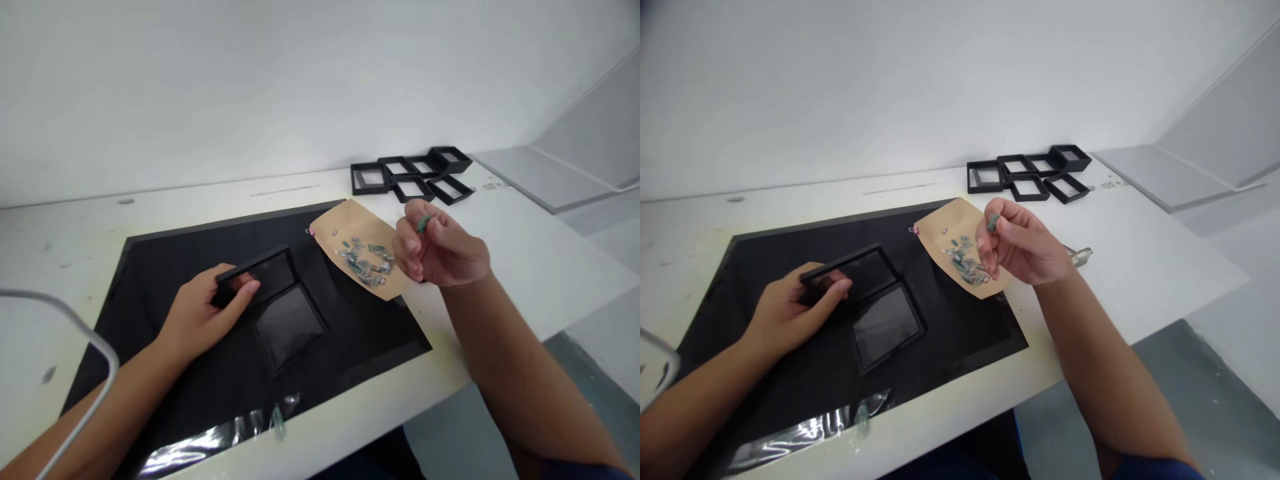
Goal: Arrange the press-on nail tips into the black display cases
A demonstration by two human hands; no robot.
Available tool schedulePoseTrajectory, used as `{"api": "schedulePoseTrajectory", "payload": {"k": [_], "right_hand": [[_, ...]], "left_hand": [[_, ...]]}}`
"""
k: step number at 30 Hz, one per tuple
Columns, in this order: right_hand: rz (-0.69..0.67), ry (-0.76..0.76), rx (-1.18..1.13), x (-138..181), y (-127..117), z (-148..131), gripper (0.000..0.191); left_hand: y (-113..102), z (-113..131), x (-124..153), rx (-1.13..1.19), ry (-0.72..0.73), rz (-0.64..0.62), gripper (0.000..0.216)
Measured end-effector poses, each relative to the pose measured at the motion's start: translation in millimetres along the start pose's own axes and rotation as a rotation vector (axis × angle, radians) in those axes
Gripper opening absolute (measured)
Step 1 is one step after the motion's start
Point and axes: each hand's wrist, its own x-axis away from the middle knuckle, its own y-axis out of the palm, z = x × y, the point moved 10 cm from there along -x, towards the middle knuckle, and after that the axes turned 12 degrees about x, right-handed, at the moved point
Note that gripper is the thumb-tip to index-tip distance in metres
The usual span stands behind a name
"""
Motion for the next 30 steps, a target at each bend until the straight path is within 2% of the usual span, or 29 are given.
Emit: {"api": "schedulePoseTrajectory", "payload": {"k": [4, 8, 21, 28, 30], "right_hand": [[-0.195, -0.006, -0.164, 2.5, 28.5, -3.1, 0.033], [-0.254, -0.003, -0.246, 1.6, 40.5, 1.7, 0.028], [-0.218, 0.113, -0.178, -1.8, 52.8, 11.8, 0.039], [-0.195, 0.111, -0.147, -0.9, 52.8, 10.4, 0.042], [-0.201, 0.107, -0.146, -0.5, 53.8, 10.1, 0.044]], "left_hand": [[7.8, 2.2, -3.9, 0.003, 0.021, -0.056, 0.025], [6.4, 1.5, -5.4, -0.008, 0.044, -0.06, 0.025], [9.1, 13.5, -3.4, -0.002, 0.107, -0.104, 0.028], [3.6, 3.3, -3.3, -0.054, 0.048, -0.049, 0.031], [6.3, -1.3, -4.7, -0.06, 0.026, -0.076, 0.034]]}}
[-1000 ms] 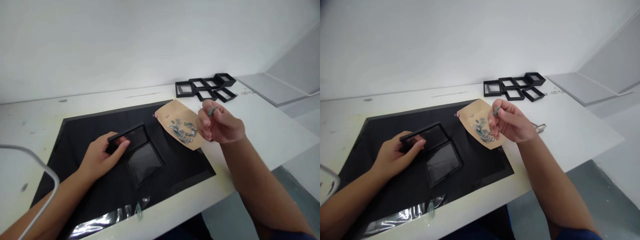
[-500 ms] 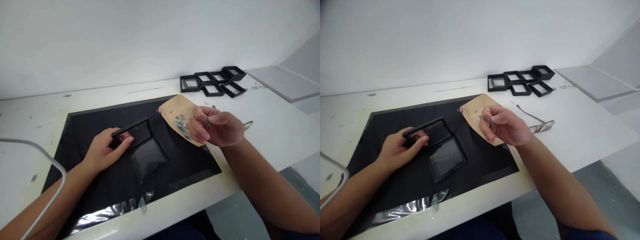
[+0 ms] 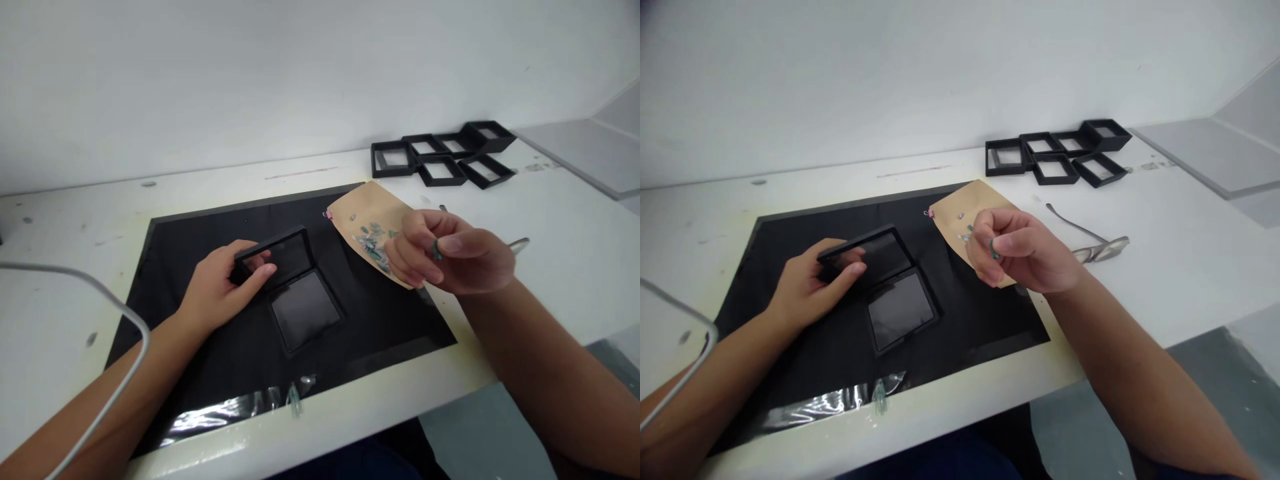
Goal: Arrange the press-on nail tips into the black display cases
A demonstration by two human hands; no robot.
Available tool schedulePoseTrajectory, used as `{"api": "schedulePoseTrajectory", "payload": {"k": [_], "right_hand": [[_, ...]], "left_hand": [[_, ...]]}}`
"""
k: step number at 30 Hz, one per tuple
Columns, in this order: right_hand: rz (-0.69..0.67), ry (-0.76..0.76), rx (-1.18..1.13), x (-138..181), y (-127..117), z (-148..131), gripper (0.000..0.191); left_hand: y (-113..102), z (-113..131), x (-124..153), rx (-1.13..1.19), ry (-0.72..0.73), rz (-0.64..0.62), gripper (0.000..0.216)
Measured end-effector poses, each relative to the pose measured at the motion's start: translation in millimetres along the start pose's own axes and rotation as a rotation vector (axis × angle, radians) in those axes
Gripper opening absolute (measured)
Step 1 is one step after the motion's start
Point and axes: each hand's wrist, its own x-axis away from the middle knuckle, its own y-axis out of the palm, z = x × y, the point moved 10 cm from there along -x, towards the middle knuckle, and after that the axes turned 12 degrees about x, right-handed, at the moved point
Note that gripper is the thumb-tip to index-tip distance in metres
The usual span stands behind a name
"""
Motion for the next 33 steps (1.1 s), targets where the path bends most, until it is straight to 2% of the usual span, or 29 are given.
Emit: {"api": "schedulePoseTrajectory", "payload": {"k": [4, 7, 9, 13, 15, 16, 18, 21, 24, 27, 29, 31, 33], "right_hand": [[-0.022, 0.004, 0.005, 0.0, 4.1, 0.4, 0.045], [-0.017, 0.014, 0.026, -0.3, 5.3, 2.2, 0.04], [-0.012, 0.019, 0.037, 0.0, 5.2, 4.2, 0.036], [-0.014, 0.015, 0.056, 1.4, 6.3, 9.7, 0.031], [-0.018, 0.006, 0.082, 1.6, 9.5, 11.7, 0.029], [-0.024, 0.0, 0.092, 1.3, 12.7, 12.3, 0.027], [-0.048, -0.008, 0.099, 0.1, 23.0, 13.2, 0.023], [-0.107, 0.004, 0.095, -1.9, 45.6, 16.1, 0.015], [-0.211, 0.0, 0.06, -1.3, 71.7, 18.1, 0.015], [-0.284, 0.053, 0.076, 1.7, 87.7, 28.5, 0.028], [-0.277, 0.147, 0.108, 3.5, 89.2, 42.5, 0.034], [-0.256, 0.23, 0.111, 5.0, 88.5, 54.9, 0.037], [-0.249, 0.273, 0.095, 5.5, 89.5, 62.2, 0.038]], "left_hand": [[8.5, -2.1, -1.5, -0.002, 0.009, -0.094, 0.039], [4.2, 1.6, 1.2, -0.002, 0.06, -0.055, 0.046], [-3.7, 5.6, 4.0, -0.001, 0.121, 0.034, 0.053], [-31.9, 14.1, 12.7, -0.022, 0.299, 0.342, 0.07], [-47.2, 20.7, 21.0, -0.065, 0.403, 0.488, 0.069], [-51.4, 26.6, 25.7, -0.095, 0.463, 0.519, 0.065], [-49.5, 45.8, 36.5, -0.147, 0.605, 0.47, 0.057], [-25.1, 85.6, 59.5, -0.176, 0.802, 0.224, 0.047], [-2.6, 116.9, 74.2, -0.16, 0.852, 0.075, 0.032], [16.3, 131.1, 72.4, -0.089, 0.898, -0.068, 0.024], [23.7, 132.3, 68.9, -0.023, 0.961, -0.156, 0.029], [25.7, 126.0, 61.1, -0.001, 0.949, -0.182, 0.034], [24.7, 118.5, 55.1, -0.032, 0.902, -0.154, 0.035]]}}
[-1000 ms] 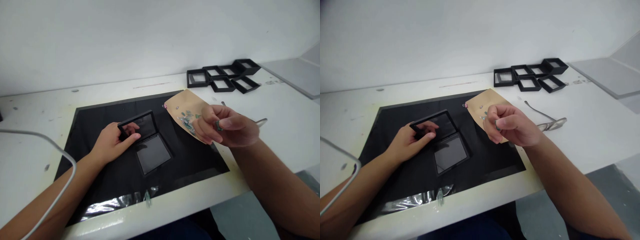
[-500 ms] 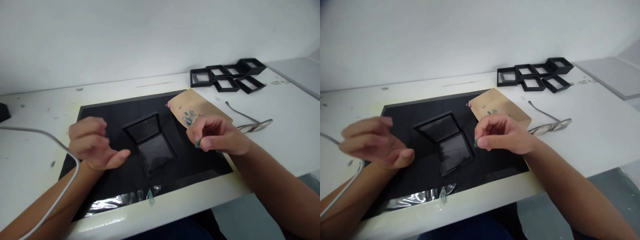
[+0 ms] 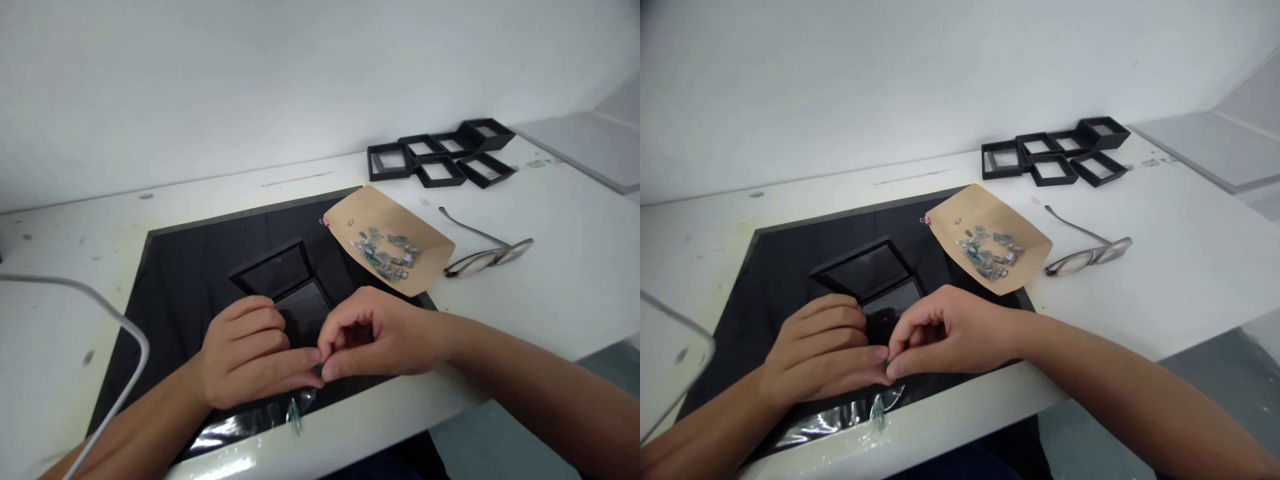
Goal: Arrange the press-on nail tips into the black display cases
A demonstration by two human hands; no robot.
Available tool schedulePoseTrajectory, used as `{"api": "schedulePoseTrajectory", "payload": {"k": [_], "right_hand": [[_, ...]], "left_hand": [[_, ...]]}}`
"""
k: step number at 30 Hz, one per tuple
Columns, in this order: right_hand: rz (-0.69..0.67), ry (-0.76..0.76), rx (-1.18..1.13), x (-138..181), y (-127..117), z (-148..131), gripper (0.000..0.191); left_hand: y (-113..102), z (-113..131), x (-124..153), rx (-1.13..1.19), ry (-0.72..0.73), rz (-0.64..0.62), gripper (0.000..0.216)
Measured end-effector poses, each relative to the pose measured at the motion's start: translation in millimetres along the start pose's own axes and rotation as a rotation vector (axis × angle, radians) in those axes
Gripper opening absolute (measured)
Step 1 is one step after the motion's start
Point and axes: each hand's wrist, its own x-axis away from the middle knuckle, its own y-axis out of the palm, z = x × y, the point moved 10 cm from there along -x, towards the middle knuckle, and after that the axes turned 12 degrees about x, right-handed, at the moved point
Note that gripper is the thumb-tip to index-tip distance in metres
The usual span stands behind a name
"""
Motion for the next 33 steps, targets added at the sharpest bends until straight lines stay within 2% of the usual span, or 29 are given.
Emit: {"api": "schedulePoseTrajectory", "payload": {"k": [7, 13, 18, 25, 29, 33], "right_hand": [[0.01, 0.013, 0.009, -4.9, 2.8, 4.1, 0.034], [0.06, 0.06, 0.069, -6.4, -1.2, 9.8, 0.032], [0.094, 0.035, 0.196, -2.2, -8.8, -1.3, 0.025], [0.107, 0.067, 0.35, 3.7, -12.6, -3.1, 0.035], [0.075, 0.063, 0.415, 2.5, -9.2, -4.1, 0.034], [0.077, 0.062, 0.417, 3.5, -9.6, -4.9, 0.038]], "left_hand": [[-3.9, 1.9, 4.0, -0.099, -0.085, 0.102, 0.019], [3.0, -2.3, 0.2, -0.034, -0.129, 0.054, 0.01], [-6.9, -8.7, 0.9, -0.035, -0.142, 0.089, 0.014], [-8.1, -19.2, 9.0, 0.003, -0.205, 0.139, 0.025], [-11.0, -20.6, 11.6, 0.019, -0.213, 0.186, 0.023], [-12.5, -27.0, 12.8, 0.042, -0.281, 0.189, 0.017]]}}
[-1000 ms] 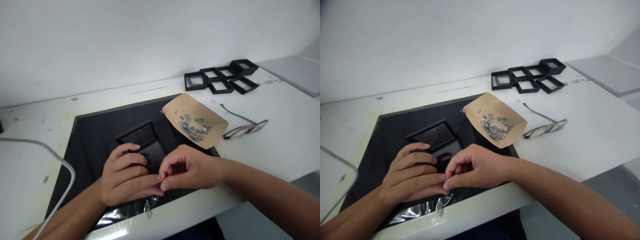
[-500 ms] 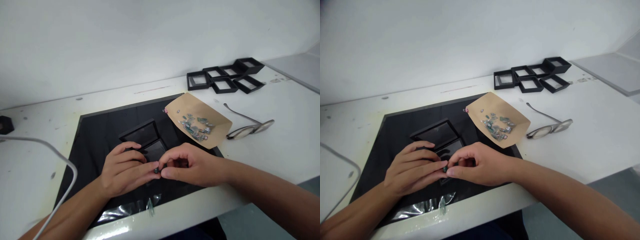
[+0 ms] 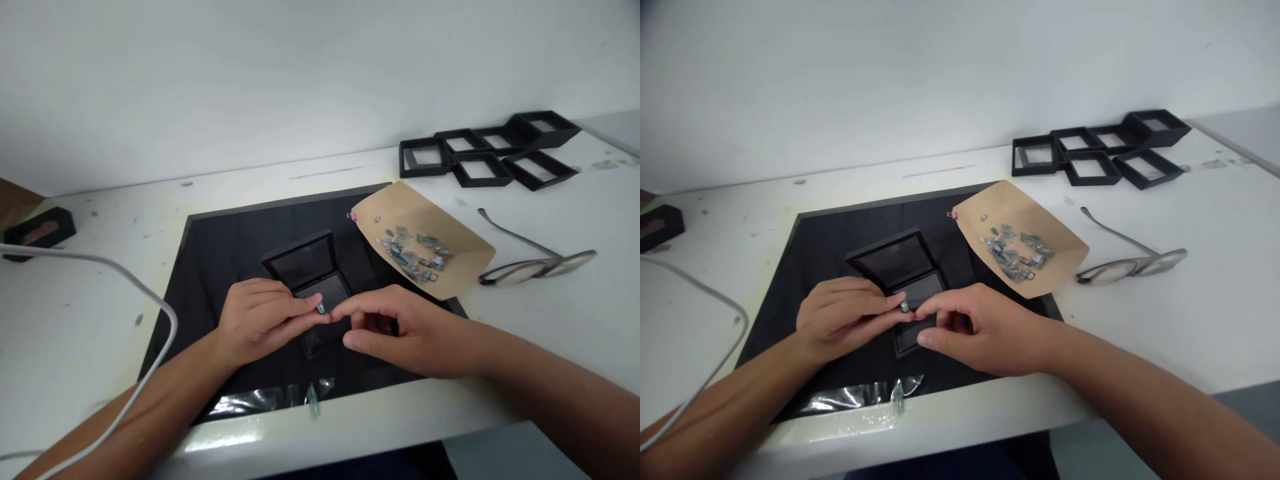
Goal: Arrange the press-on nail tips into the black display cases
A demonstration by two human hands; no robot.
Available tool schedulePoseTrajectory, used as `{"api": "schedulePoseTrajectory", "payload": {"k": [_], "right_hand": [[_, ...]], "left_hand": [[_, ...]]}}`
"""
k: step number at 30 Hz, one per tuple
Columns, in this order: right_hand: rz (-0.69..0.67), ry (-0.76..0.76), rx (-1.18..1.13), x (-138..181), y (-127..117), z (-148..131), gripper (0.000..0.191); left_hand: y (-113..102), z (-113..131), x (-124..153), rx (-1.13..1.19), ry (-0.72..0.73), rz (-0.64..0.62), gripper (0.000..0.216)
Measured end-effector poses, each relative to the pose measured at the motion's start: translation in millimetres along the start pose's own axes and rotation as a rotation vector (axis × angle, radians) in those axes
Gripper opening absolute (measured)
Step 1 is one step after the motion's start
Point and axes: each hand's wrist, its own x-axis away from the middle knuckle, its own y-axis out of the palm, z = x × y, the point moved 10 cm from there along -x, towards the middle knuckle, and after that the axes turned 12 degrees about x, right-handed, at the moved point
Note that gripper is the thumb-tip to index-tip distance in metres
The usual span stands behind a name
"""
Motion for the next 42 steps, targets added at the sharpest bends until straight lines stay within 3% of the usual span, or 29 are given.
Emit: {"api": "schedulePoseTrajectory", "payload": {"k": [5, 15, 22, 29, 31, 33, 35, 37, 38, 42], "right_hand": [[-0.005, 0.011, 0.007, 3.4, -0.7, 0.7, 0.037], [-0.03, -0.011, 0.098, 5.0, 4.0, -0.8, 0.036], [-0.037, -0.007, 0.157, 2.8, 3.3, 4.0, 0.035], [0.002, -0.048, 0.15, 14.5, -10.0, -9.7, 0.033], [0.065, -0.043, 0.169, 21.3, -25.3, -11.5, 0.032], [0.22, -0.017, 0.246, 30.1, -54.6, -7.7, 0.031], [0.485, 0.056, 0.389, 45.3, -98.5, 2.0, 0.032], [0.805, 0.223, 0.597, 70.6, -145.9, 15.8, 0.034], [0.863, 0.335, 0.678, 79.0, -161.2, 27.0, 0.035], [0.758, 0.586, 0.697, 83.6, -184.0, 72.9, 0.023]], "left_hand": [[-2.2, -11.9, 1.7, 0.005, -0.086, 0.037, 0.014], [18.6, -23.5, 5.1, -0.212, -0.301, -0.178, 0.047], [22.4, -16.0, 4.0, -0.38, -0.265, -0.307, 0.043], [25.4, -13.8, 5.2, -0.41, -0.234, -0.337, 0.041], [25.7, -15.8, 6.5, -0.403, -0.245, -0.337, 0.038], [25.7, -17.6, 8.0, -0.394, -0.26, -0.333, 0.035], [25.2, -18.7, 9.3, -0.388, -0.277, -0.324, 0.033], [24.4, -18.8, 9.9, -0.391, -0.286, -0.309, 0.032], [24.2, -18.4, 9.9, -0.397, -0.287, -0.303, 0.031], [23.8, -14.9, 7.8, -0.461, -0.26, -0.29, 0.026]]}}
